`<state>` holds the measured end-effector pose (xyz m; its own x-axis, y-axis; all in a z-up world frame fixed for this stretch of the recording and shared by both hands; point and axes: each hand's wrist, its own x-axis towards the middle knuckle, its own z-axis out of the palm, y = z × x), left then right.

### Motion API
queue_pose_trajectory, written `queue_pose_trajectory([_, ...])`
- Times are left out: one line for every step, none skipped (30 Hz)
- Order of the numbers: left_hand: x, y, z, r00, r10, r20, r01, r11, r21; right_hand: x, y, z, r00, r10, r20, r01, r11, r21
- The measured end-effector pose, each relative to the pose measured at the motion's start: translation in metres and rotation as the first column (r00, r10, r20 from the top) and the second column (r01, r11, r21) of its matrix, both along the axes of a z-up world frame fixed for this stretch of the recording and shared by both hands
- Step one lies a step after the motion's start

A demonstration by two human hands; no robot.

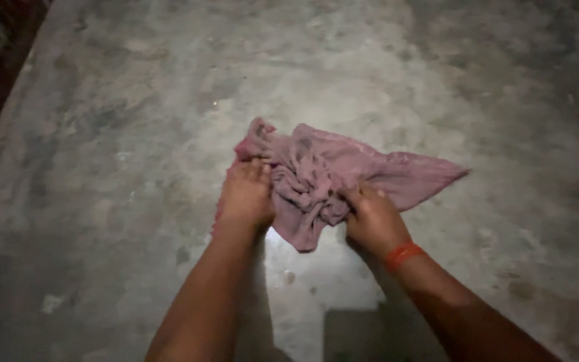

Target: The person washes a pink cloth by hand in a blue bucket of water, repeatedly submerging, wringing, and squeezing it. After wringing, the person spreads the cloth on the concrete floor and rubs it with both hands to clean the surface.

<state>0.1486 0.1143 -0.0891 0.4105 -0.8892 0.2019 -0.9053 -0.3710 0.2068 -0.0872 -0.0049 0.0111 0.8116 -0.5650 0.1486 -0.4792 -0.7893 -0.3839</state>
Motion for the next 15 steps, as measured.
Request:
queue_pose_trajectory([0.01, 0.01, -0.001, 0.998, 0.054, -0.014, -0.053, 0.999, 0.01, 0.001, -0.002, -0.001, 1.0, -0.007, -0.017, 0.008, 1.0, 0.012])
queue_pose_trajectory([0.022, 0.021, 0.0, 0.994, 0.106, -0.026, -0.105, 0.994, 0.019, 0.002, -0.004, -0.002, 1.0, -0.002, -0.002, 0.002, 1.0, 0.003])
queue_pose_trajectory([0.034, 0.033, 0.0, 0.987, 0.158, -0.037, -0.157, 0.987, 0.029, 0.003, -0.006, -0.003, 1.0, 0.004, 0.014, -0.004, 1.0, -0.007])
queue_pose_trajectory([0.043, 0.05, 0.0, 0.974, 0.224, -0.035, -0.223, 0.974, 0.036, 0.004, -0.006, -0.005, 1.0, 0.007, 0.029, -0.006, 1.0, -0.014])
queue_pose_trajectory([0.052, 0.07, 0.0, 0.957, 0.289, -0.033, -0.288, 0.957, 0.043, 0.007, -0.005, -0.007, 0.997, 0.037, 0.073, -0.036, 0.999, -0.022])
queue_pose_trajectory([0.06, 0.086, -0.001, 0.948, 0.319, 0.023, -0.319, 0.947, 0.023, 0.011, -0.004, -0.009, 0.991, 0.065, 0.116, -0.062, 0.998, -0.033])
queue_pose_trajectory([0.066, 0.101, -0.003, 0.934, 0.348, 0.078, -0.349, 0.937, 0.002, 0.014, -0.002, -0.01, 0.983, 0.093, 0.159, -0.087, 0.995, -0.044])
queue_pose_trajectory([0.071, 0.116, -0.004, 0.925, 0.368, 0.093, -0.369, 0.929, -0.002, 0.021, 0.001, -0.011, 0.983, 0.095, 0.155, -0.095, 0.995, -0.004])
queue_pose_trajectory([0.074, 0.129, -0.004, 0.915, 0.388, 0.109, -0.389, 0.921, -0.007, 0.033, 0.008, -0.015, 0.984, 0.097, 0.151, -0.103, 0.994, 0.036])
queue_pose_trajectory([0.074, 0.14, -0.005, 0.904, 0.408, 0.123, -0.41, 0.912, -0.01, 0.044, 0.017, -0.018, 0.984, 0.1, 0.146, -0.112, 0.991, 0.077])
queue_pose_trajectory([0.072, 0.152, -0.005, 0.886, 0.459, 0.065, -0.461, 0.887, 0.021, 0.054, 0.026, -0.02, 0.988, 0.097, 0.117, -0.109, 0.989, 0.101])
queue_pose_trajectory([0.073, 0.166, -0.004, 0.859, 0.511, 0.01, -0.511, 0.858, 0.053, 0.067, 0.034, -0.021, 0.991, 0.099, 0.091, -0.109, 0.986, 0.123])
queue_pose_trajectory([0.072, 0.178, -0.003, 0.826, 0.562, -0.044, -0.557, 0.826, 0.086, 0.078, 0.042, -0.021, 0.993, 0.101, 0.064, -0.109, 0.983, 0.144])
queue_pose_trajectory([0.07, 0.189, -0.003, 0.816, 0.577, -0.025, -0.575, 0.816, 0.07, 0.084, 0.05, -0.021, 0.995, 0.093, 0.04, -0.099, 0.978, 0.185])
queue_pose_trajectory([0.069, 0.202, -0.003, 0.806, 0.592, -0.006, -0.591, 0.805, 0.053, 0.088, 0.057, -0.02, 0.996, 0.087, 0.014, -0.088, 0.97, 0.225])
